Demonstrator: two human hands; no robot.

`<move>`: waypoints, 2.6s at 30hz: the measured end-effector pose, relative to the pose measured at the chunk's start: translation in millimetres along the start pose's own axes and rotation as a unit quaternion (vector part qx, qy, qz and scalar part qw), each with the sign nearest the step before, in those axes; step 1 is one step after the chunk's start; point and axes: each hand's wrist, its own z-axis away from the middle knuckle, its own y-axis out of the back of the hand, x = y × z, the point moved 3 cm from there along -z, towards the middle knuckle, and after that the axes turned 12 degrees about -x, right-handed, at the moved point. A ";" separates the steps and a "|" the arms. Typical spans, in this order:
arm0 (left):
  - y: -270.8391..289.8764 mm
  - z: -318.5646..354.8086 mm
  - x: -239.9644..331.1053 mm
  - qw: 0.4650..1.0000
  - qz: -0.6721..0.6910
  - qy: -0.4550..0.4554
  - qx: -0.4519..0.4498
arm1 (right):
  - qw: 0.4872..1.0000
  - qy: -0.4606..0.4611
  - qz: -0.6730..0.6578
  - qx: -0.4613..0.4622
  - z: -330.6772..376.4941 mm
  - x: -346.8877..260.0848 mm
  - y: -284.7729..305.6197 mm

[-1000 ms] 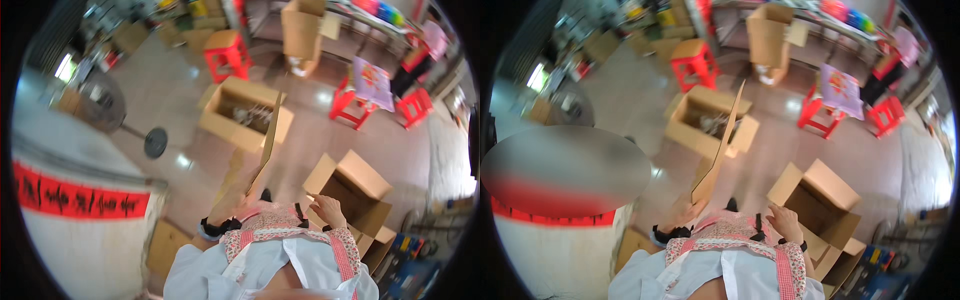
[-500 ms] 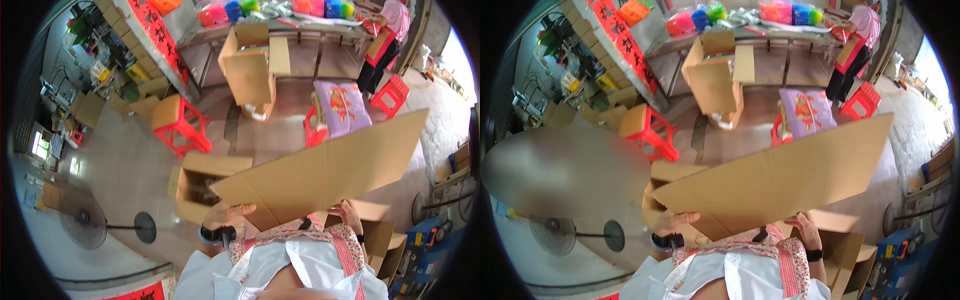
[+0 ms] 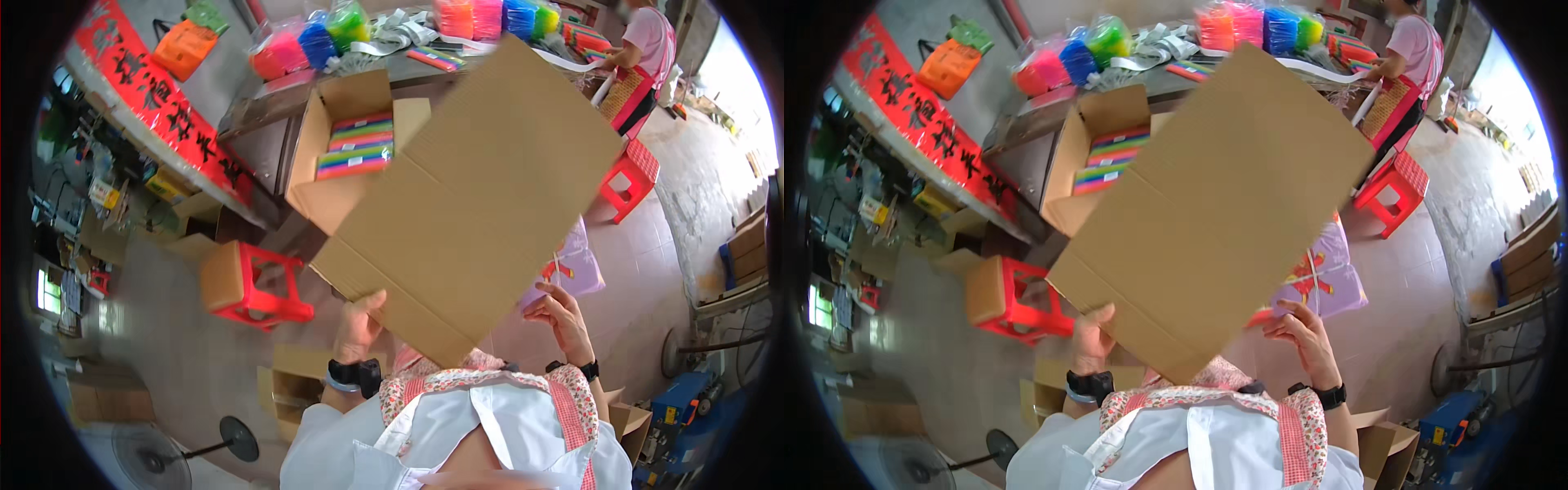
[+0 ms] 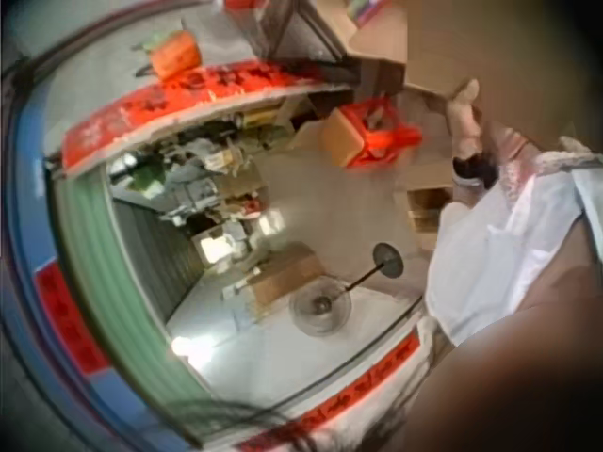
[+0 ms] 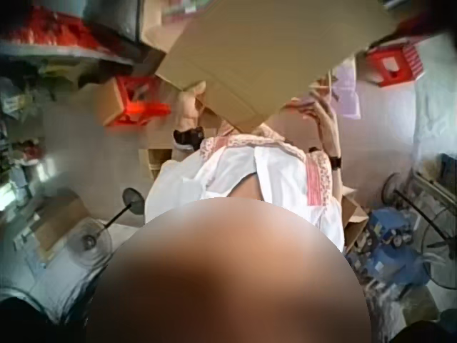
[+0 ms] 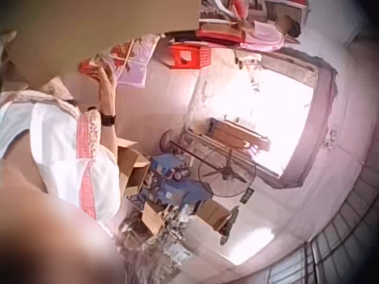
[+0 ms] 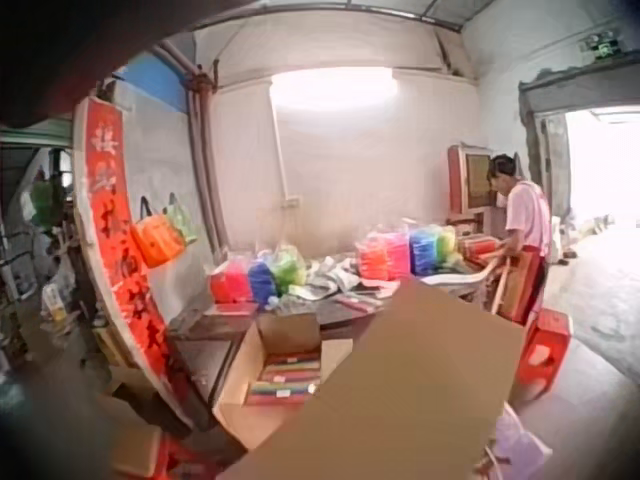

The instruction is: Packaging bundles of colorful plastic straws into cardboard boxes.

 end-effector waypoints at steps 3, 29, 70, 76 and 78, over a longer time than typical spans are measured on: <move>33.6 -87.1 26.0 0.995 0.065 -0.072 0.031 | 0.997 -0.020 0.066 0.028 -64.4 -20.6 5.9; 85.3 -397.7 78.3 0.856 -0.027 -0.341 0.388 | 0.889 -0.286 0.283 -0.218 -587.8 -184.5 169.8; 205.3 -887.7 84.0 0.924 -0.185 -0.019 0.335 | 0.783 -0.017 0.616 -0.088 -877.4 -178.0 254.9; 165.0 -873.7 -15.0 0.927 -0.163 0.171 0.291 | 0.793 -0.107 0.593 -0.091 -927.1 -132.7 225.9; 162.9 -885.4 -31.0 0.932 -0.151 0.160 0.287 | 0.814 -0.157 0.537 -0.155 -928.2 -120.2 226.4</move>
